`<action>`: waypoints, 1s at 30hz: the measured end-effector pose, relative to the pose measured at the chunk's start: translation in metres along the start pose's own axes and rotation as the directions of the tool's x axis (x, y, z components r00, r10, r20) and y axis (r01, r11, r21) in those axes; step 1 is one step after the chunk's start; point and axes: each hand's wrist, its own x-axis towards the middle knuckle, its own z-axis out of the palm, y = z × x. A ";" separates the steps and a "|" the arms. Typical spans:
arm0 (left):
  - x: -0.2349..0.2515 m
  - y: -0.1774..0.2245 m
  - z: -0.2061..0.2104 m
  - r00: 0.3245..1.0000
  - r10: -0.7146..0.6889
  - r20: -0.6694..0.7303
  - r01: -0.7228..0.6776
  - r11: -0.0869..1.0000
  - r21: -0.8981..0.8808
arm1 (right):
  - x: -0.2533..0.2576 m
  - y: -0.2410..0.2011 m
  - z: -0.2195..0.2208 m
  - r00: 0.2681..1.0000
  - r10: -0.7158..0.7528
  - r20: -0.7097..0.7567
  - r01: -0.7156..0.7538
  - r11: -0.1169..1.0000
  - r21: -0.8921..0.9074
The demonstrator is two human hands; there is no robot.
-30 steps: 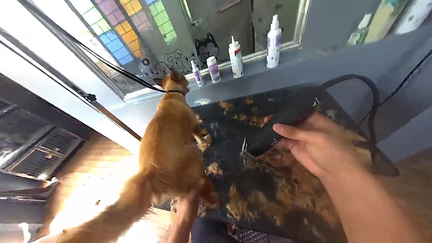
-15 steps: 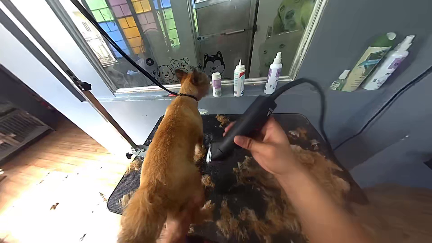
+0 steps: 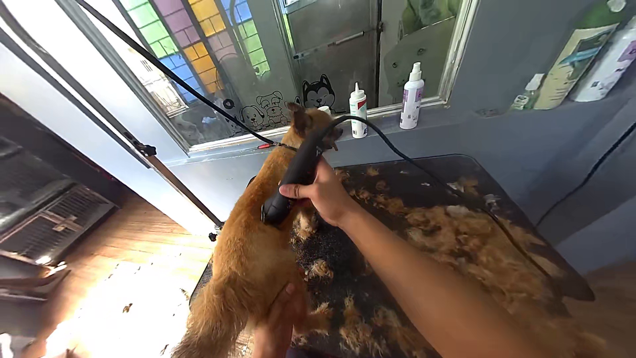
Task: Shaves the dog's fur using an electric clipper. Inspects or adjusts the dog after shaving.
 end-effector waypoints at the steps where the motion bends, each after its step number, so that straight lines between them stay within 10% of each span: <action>1: -0.001 0.000 -0.002 1.000 -0.005 0.018 0.005 1.000 -0.015 | -0.006 -0.001 0.000 0.999 0.047 0.020 -0.047 0.999 0.000; 6: -0.006 0.002 -0.007 0.998 -0.029 0.052 0.032 0.997 -0.065 | -0.019 -0.021 0.001 0.944 0.172 0.283 -0.170 0.985 -0.029; 12: -0.006 0.002 -0.007 0.999 -0.007 0.035 0.008 0.999 -0.044 | 0.058 -0.028 0.015 0.995 0.031 -0.092 -0.046 0.986 -0.163; 19: -0.007 0.004 -0.010 0.999 -0.037 0.009 0.037 0.997 -0.066 | 0.020 -0.042 0.040 0.974 0.212 0.075 -0.193 0.959 -0.207; 24: -0.019 0.003 -0.013 0.998 0.055 0.008 -0.053 0.993 -0.101 | -0.047 -0.044 0.051 0.991 0.026 0.130 0.030 0.913 -0.407; 30: -0.023 0.006 -0.026 0.995 0.044 0.095 -0.026 0.983 -0.183 | -0.054 -0.051 0.028 0.888 -0.163 0.430 0.256 0.952 -0.169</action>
